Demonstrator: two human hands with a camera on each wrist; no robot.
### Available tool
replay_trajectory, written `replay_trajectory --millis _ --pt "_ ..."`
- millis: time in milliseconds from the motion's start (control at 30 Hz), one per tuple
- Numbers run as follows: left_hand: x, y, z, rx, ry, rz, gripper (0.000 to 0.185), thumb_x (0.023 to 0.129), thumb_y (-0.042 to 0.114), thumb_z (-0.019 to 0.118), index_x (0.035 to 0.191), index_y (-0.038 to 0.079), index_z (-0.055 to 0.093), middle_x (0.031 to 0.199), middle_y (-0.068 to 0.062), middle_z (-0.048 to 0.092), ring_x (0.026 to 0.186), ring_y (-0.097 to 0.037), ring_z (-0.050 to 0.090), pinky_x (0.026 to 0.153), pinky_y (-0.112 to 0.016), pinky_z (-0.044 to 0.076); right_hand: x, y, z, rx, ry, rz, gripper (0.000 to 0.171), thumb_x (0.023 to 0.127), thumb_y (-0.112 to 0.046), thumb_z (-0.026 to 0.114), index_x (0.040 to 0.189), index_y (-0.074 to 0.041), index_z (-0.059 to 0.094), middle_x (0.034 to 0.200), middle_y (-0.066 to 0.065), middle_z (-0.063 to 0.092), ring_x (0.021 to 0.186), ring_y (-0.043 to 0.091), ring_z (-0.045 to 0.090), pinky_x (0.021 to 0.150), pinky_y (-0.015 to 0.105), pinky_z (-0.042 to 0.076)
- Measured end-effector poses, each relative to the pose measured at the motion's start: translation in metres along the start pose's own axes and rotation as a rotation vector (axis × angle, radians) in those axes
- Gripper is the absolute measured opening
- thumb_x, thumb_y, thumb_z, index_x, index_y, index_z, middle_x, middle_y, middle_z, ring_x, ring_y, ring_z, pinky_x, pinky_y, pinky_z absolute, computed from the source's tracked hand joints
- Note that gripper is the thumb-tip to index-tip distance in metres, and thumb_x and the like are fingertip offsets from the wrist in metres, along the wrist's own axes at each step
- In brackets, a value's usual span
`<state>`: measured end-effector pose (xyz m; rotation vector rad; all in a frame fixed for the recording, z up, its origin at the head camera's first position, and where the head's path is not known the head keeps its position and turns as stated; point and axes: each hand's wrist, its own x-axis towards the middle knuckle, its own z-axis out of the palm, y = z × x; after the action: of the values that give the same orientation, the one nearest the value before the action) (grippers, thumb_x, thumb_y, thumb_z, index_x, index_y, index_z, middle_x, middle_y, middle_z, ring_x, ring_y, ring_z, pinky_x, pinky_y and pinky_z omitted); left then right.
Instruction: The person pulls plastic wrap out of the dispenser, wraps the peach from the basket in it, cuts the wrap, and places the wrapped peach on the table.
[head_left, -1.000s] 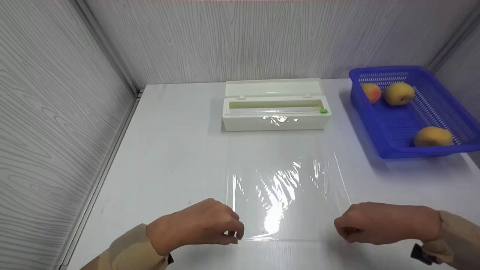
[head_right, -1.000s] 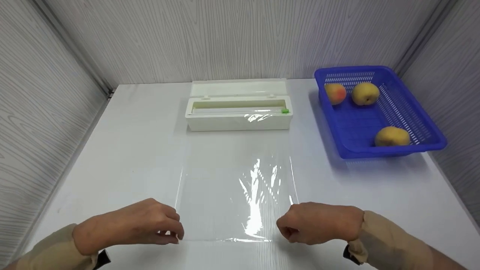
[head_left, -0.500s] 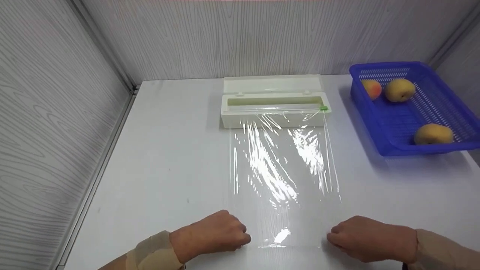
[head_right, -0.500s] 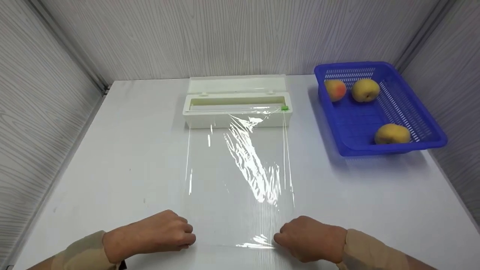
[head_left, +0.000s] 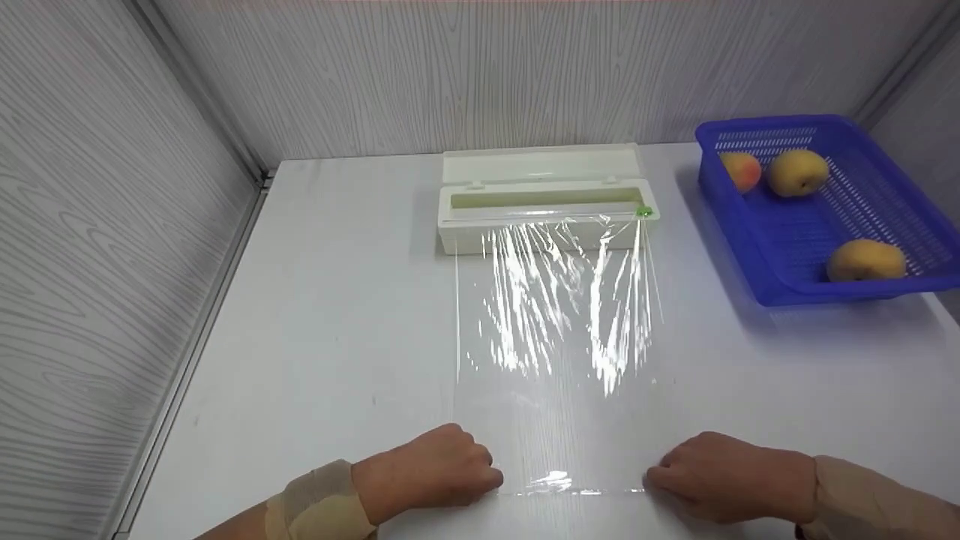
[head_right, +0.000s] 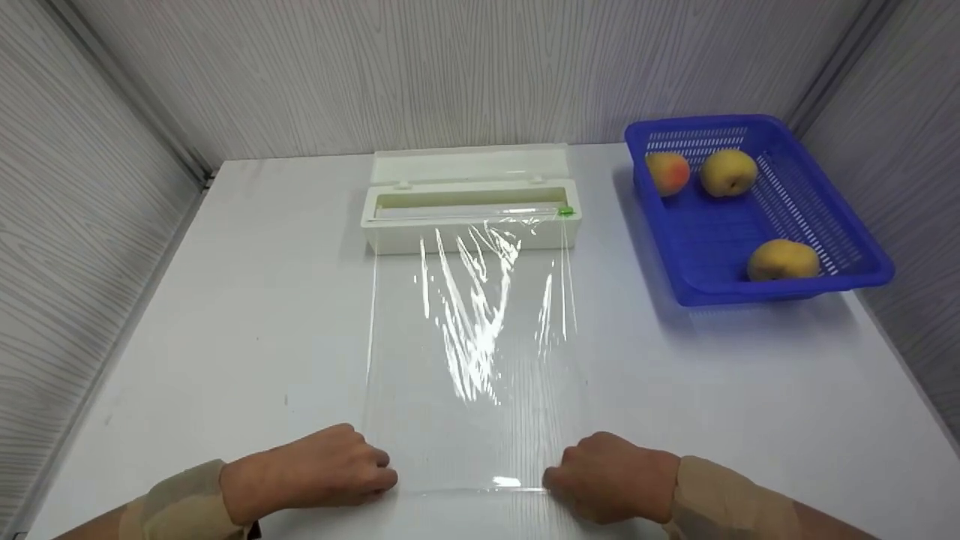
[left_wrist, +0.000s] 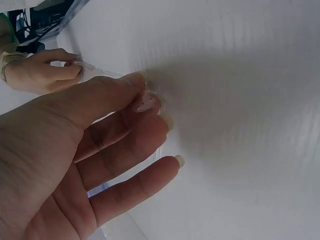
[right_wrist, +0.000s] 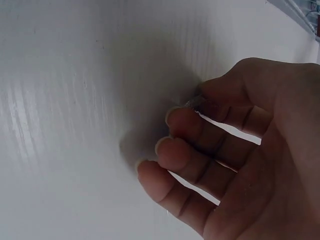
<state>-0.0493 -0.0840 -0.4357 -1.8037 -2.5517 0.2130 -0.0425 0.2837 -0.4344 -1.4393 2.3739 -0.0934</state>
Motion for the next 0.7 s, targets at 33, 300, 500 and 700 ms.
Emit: replay_trajectory --millis 33,300,500,700 --pt "-0.0008 -0.0006 -0.0002 -0.018 -0.001 0.0 0.022 0.081 0.017 0.074 0.065 0.026 0.062 0.052 0.011 0.051 0.048 -0.007 0.018 0.043 -0.021 0.016 0.0 0.0006 -0.0004 0.007 -0.011 0.006 0.013 0.089 -0.01 0.067 0.098 -0.02 0.065 0.082 -0.008 0.069 0.066 0.001 0.055 0.059 0.024 0.048" --pt "-0.0029 -0.0047 -0.0033 -0.162 -0.144 -0.008 0.022 0.077 0.025 0.081 0.067 0.027 0.062 0.058 0.015 0.056 0.052 -0.002 0.027 0.045 -0.017 0.022 -0.0021 0.0027 -0.0015 0.081 -0.08 0.051 0.016 0.091 -0.013 0.065 0.103 -0.023 0.066 0.088 -0.01 0.07 0.07 0.0 0.055 0.064 0.027 0.051" --pt "0.0009 -0.0055 -0.0013 -0.256 -0.238 -0.045 0.029 0.071 0.044 0.083 0.064 0.025 0.063 0.06 0.015 0.06 0.051 -0.001 0.033 0.045 -0.018 0.026 -0.0021 -0.0003 -0.0006 0.067 -0.081 0.038 0.009 0.09 -0.016 0.067 0.096 -0.023 0.064 0.075 -0.012 0.061 0.061 -0.002 0.041 0.056 0.022 0.042" --pt "0.0029 -0.0038 -0.0016 -0.328 -0.328 -0.095 0.033 0.07 0.047 0.085 0.063 0.023 0.063 0.059 0.014 0.06 0.052 -0.002 0.038 0.047 -0.018 0.029 -0.0035 -0.0021 0.0004 0.087 -0.08 0.031 0.008 0.089 -0.016 0.068 0.091 -0.023 0.063 0.072 -0.014 0.059 0.059 -0.002 0.037 0.055 0.019 0.039"
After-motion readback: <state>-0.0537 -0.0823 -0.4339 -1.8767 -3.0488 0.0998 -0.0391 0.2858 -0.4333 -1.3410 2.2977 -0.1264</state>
